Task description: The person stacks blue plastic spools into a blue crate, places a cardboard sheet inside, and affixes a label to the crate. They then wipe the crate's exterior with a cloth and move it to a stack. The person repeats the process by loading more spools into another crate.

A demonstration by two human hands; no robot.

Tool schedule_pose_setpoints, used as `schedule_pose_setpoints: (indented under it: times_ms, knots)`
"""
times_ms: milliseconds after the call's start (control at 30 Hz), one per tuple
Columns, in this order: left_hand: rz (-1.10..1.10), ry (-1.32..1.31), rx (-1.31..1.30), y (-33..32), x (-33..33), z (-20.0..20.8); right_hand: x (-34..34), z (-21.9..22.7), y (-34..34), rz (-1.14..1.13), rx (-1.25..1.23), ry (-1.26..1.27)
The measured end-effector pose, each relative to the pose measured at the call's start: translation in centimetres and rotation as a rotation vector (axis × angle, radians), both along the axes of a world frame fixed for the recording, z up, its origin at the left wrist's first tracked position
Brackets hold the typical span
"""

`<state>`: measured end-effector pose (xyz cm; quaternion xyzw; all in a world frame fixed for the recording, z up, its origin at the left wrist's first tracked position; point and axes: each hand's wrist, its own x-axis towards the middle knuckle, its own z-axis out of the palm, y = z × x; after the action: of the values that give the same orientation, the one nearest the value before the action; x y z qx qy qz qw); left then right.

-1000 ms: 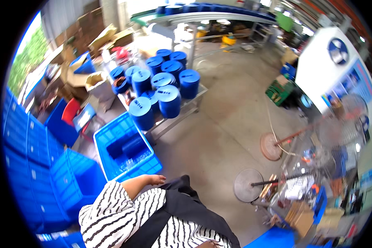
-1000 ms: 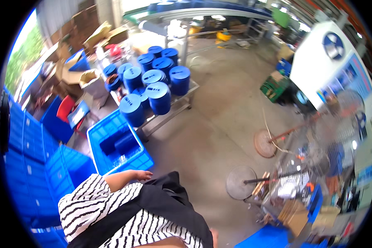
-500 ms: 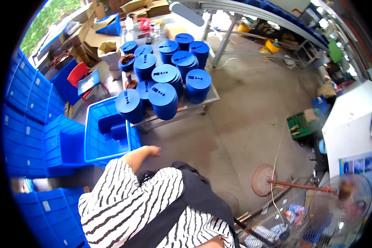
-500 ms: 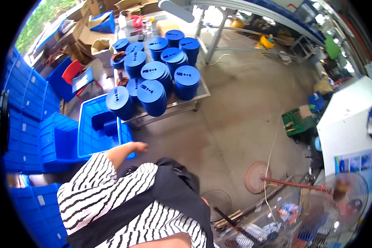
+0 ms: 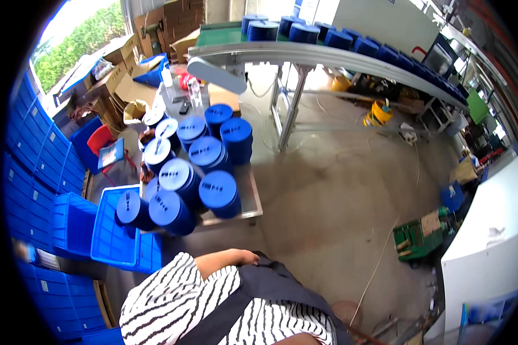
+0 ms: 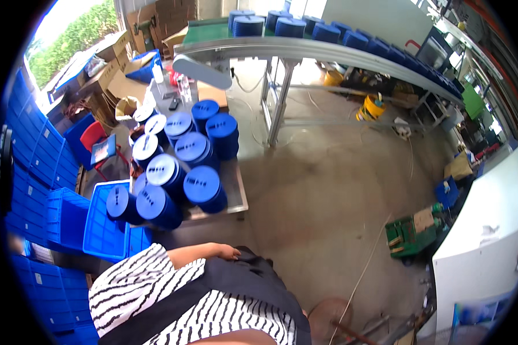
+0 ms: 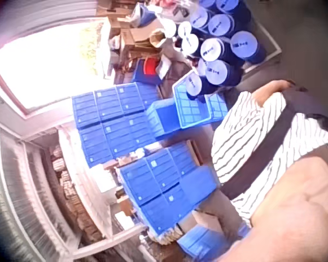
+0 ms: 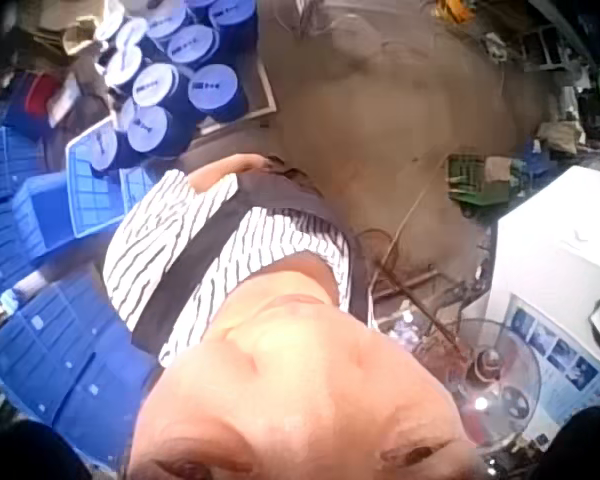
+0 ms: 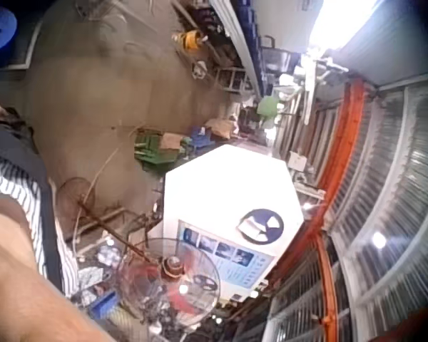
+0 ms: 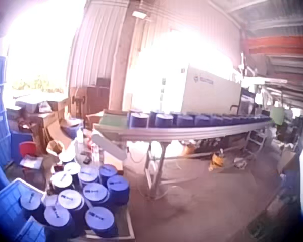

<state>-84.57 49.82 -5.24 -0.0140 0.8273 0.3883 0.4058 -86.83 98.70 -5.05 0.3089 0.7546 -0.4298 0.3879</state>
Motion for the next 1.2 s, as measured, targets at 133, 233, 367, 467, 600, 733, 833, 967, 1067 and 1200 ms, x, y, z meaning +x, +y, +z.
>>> schedule_pose_setpoints:
  times_ms: [133, 233, 367, 467, 600, 733, 833, 967, 1067, 1200]
  knots:
    - [0.388, 0.25, 0.004, -1.4, -11.0, 10.4, -23.0, 2.4, -2.1, -0.071, -0.072, 0.194]
    - [0.704, 0.219, 0.109, -5.1, -16.1, 14.6, -38.9, 4.6, -9.4, -0.004, -0.196, 0.346]
    - [0.818, 0.1, 0.142, -12.0, -21.7, 14.9, -51.0, 6.9, -21.8, 0.109, -0.317, 0.511]
    - [0.984, 0.302, 0.113, -18.2, -27.8, 14.3, -55.2, 8.7, -31.1, 0.211, -0.427, 0.375]
    - [1.136, 0.503, 0.226, -25.5, -38.1, 18.4, -61.2, 10.7, -39.1, 0.542, -0.473, 0.221]
    - [1.109, 0.745, 0.232, -33.1, -45.9, 26.5, -69.0, 14.4, -47.4, 0.592, -0.517, 0.311]
    - [1.177, 0.923, 0.258, -39.7, -52.6, 32.2, -76.9, 18.5, -54.8, 0.637, -0.636, 0.431]
    - [1.489, 1.337, 0.237, -48.4, -58.0, 37.6, -81.5, 31.9, -70.0, 0.947, -1.086, 0.558]
    - [1.754, 1.531, 0.269, -54.8, -60.2, 39.6, -84.5, 40.4, -80.7, 1.131, -1.49, 0.583]
    - [1.988, 1.473, 0.223, -63.1, -62.2, 41.1, -88.7, 44.4, -97.2, 0.927, -1.519, 0.476]
